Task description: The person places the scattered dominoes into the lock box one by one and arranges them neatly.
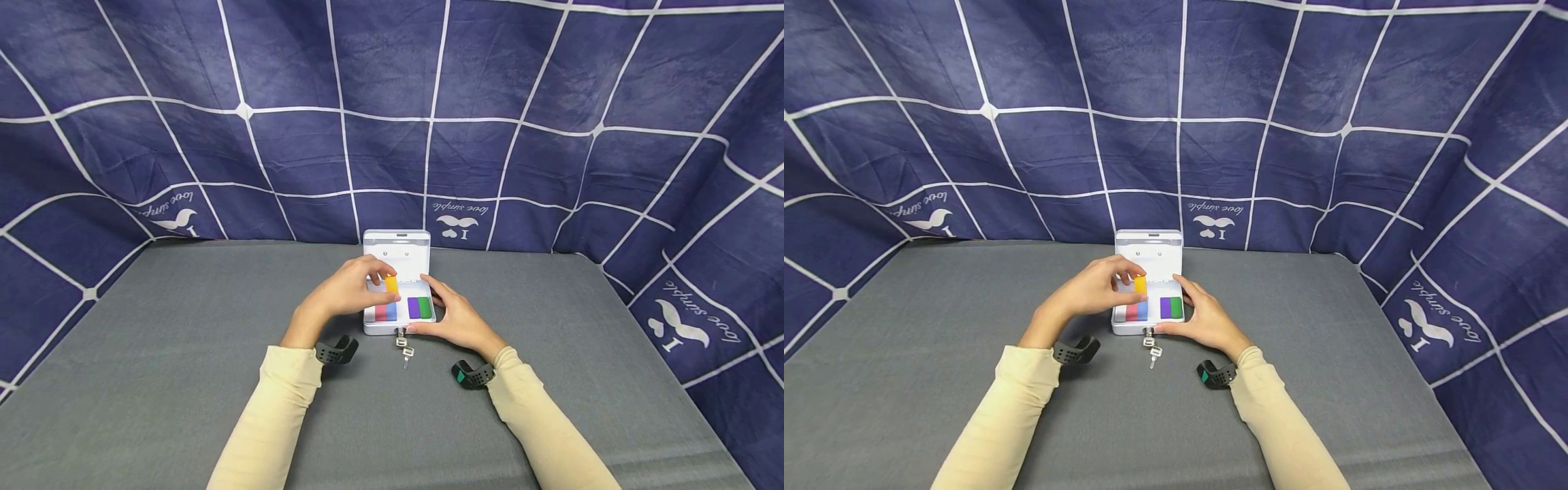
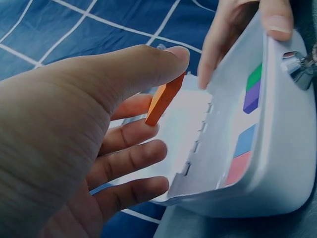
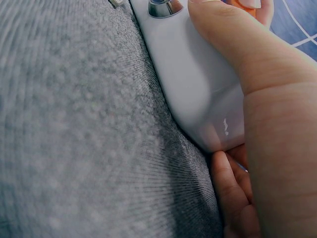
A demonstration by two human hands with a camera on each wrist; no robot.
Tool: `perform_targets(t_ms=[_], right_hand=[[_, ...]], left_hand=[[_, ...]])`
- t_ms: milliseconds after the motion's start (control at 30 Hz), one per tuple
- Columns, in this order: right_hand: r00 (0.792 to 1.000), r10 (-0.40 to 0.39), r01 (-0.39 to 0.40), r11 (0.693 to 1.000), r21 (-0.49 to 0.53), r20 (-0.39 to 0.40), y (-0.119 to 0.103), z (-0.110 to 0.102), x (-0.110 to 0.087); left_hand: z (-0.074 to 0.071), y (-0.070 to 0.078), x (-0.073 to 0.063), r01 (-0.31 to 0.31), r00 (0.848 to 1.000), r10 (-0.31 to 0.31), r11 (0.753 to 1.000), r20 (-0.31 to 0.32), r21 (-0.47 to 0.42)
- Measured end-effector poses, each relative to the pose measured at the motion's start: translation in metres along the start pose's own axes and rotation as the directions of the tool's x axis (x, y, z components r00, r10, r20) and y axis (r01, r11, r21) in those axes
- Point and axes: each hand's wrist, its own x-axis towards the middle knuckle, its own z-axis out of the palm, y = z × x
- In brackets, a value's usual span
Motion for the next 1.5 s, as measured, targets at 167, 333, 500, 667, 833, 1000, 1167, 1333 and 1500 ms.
perform_targets(t_ms=[167, 333, 500, 667, 833, 1000, 1167, 1333, 1500], right_hand=[[1.0, -0.003, 0.003, 1.0, 0.001, -0.001, 0.0, 0.0, 0.0], [1.0, 0.003, -0.003, 1.0, 0.004, 0.002, 0.0, 0.0, 0.0], [1.0, 0.001, -0.001, 1.0, 0.013, 0.0, 0.001, 0.001, 0.0], [1.0, 0.001, -0.001, 1.0, 0.016, -0.001, 0.001, 0.0, -0.001], [1.0, 0.006, -0.006, 1.0, 0.018, -0.005, -0.001, -0.001, 0.0], [1.0, 0.013, -0.013, 1.0, 0.015, -0.002, -0.002, -0.001, -0.001], [1.0, 0.016, -0.017, 1.0, 0.014, 0.007, -0.001, 0.0, 0.0], [1.0, 0.019, -0.019, 1.0, 0.023, 0.013, -0.001, 0.0, 0.0], [1.0, 0.013, -0.013, 0.999, 0.032, 0.012, -0.001, -0.001, -0.001]], left_hand=[[0.009, 0.002, 0.003, 0.007, 1.0, -0.008, 1.0, 0.019, 0.012], [0.017, 0.004, 0.005, 0.023, 0.999, -0.025, 0.998, 0.036, 0.052], [0.025, 0.007, 0.006, 0.028, 0.999, -0.031, 0.995, 0.039, 0.095], [0.034, 0.008, 0.009, 0.037, 0.997, -0.044, 0.992, 0.057, 0.119], [0.039, 0.008, 0.01, 0.068, 0.995, -0.079, 0.984, 0.061, 0.162], [0.043, 0.009, 0.01, 0.104, 0.991, -0.121, 0.971, 0.065, 0.214], [0.045, 0.01, 0.009, 0.119, 0.988, -0.138, 0.965, 0.067, 0.233], [0.045, 0.01, 0.009, 0.109, 0.99, -0.13, 0.959, 0.064, 0.263], [0.047, 0.01, 0.009, 0.112, 0.988, -0.138, 0.956, 0.076, 0.27]])
